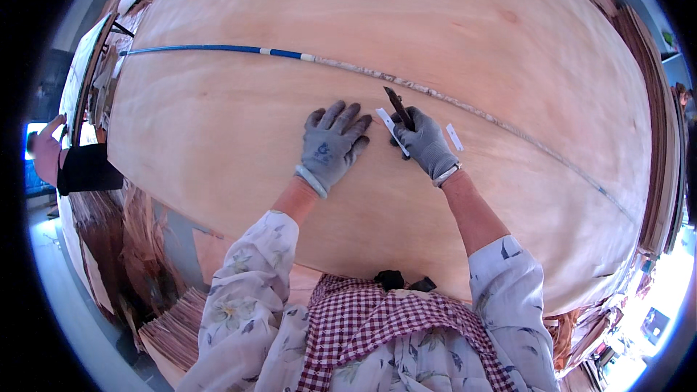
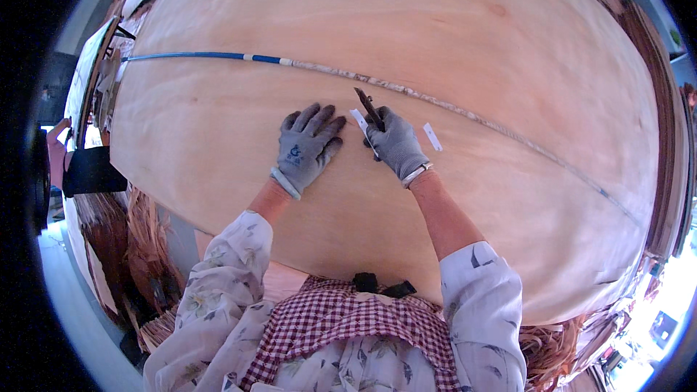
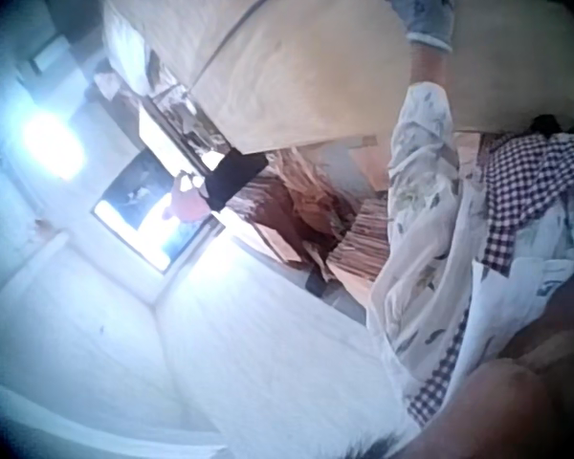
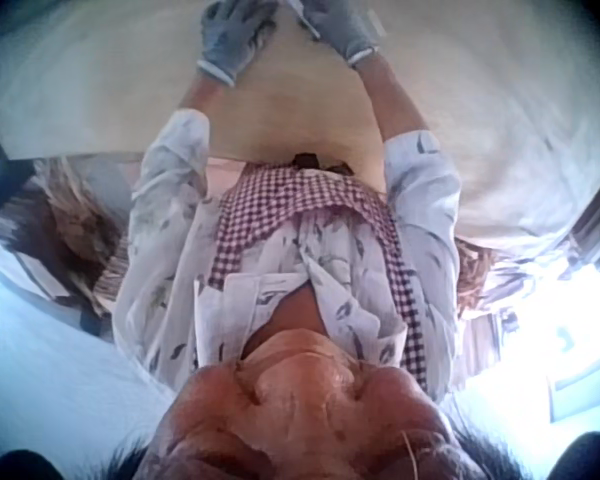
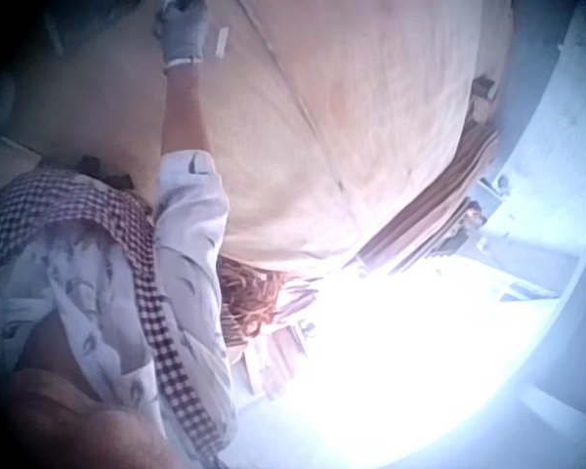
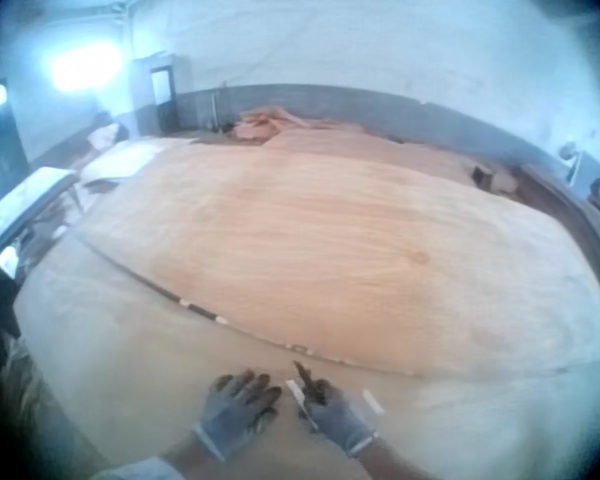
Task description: The person uses a utility knife to trim strips and large sheets of wood veneer, handling the material one piece at a time and placing small scraps into a bin.
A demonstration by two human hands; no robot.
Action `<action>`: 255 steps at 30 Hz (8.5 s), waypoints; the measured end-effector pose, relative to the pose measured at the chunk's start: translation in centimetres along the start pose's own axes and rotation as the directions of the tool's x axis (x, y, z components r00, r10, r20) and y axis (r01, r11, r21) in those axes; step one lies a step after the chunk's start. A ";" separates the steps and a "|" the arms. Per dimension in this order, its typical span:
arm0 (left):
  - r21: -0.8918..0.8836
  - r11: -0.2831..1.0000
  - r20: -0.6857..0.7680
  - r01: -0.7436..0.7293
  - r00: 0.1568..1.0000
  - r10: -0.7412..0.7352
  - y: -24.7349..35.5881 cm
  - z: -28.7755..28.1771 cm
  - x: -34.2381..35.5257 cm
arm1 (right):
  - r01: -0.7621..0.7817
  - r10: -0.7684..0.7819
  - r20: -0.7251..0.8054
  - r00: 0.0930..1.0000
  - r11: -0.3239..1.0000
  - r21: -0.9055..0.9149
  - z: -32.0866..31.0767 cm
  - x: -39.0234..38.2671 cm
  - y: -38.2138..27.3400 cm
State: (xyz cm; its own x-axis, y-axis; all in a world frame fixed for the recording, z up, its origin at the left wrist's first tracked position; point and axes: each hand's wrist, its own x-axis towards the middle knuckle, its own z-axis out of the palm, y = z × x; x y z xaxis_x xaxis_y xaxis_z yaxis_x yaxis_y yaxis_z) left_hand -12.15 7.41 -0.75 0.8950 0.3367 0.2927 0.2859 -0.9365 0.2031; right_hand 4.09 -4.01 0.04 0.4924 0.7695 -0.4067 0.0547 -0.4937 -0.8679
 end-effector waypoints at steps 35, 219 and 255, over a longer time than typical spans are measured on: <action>-0.349 0.931 0.090 0.107 0.993 -0.080 -2.0 -12.4 -29.9 | -0.351 0.314 0.172 0.934 0.897 0.269 9.5 -24.9 4.7; -0.364 -0.320 -0.327 -0.875 -0.201 0.923 -112.6 -15.0 42.2 | 0.855 0.880 -0.472 -0.054 0.285 0.433 105.8 68.9 -65.7; -0.452 -0.871 -0.643 -0.196 -0.604 0.470 -118.6 -46.1 47.8 | -0.250 0.573 -0.819 0.039 0.799 0.547 101.4 79.3 -72.4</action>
State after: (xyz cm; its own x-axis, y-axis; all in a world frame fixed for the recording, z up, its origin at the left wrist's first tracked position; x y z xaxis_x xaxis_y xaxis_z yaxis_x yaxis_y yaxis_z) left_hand -19.06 139.08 32.18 -0.6271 -0.5802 0.5198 -0.5786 0.7937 0.1879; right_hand -48.91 133.86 1.67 0.7618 -0.5842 -0.2799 -0.5547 -0.3653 -0.7476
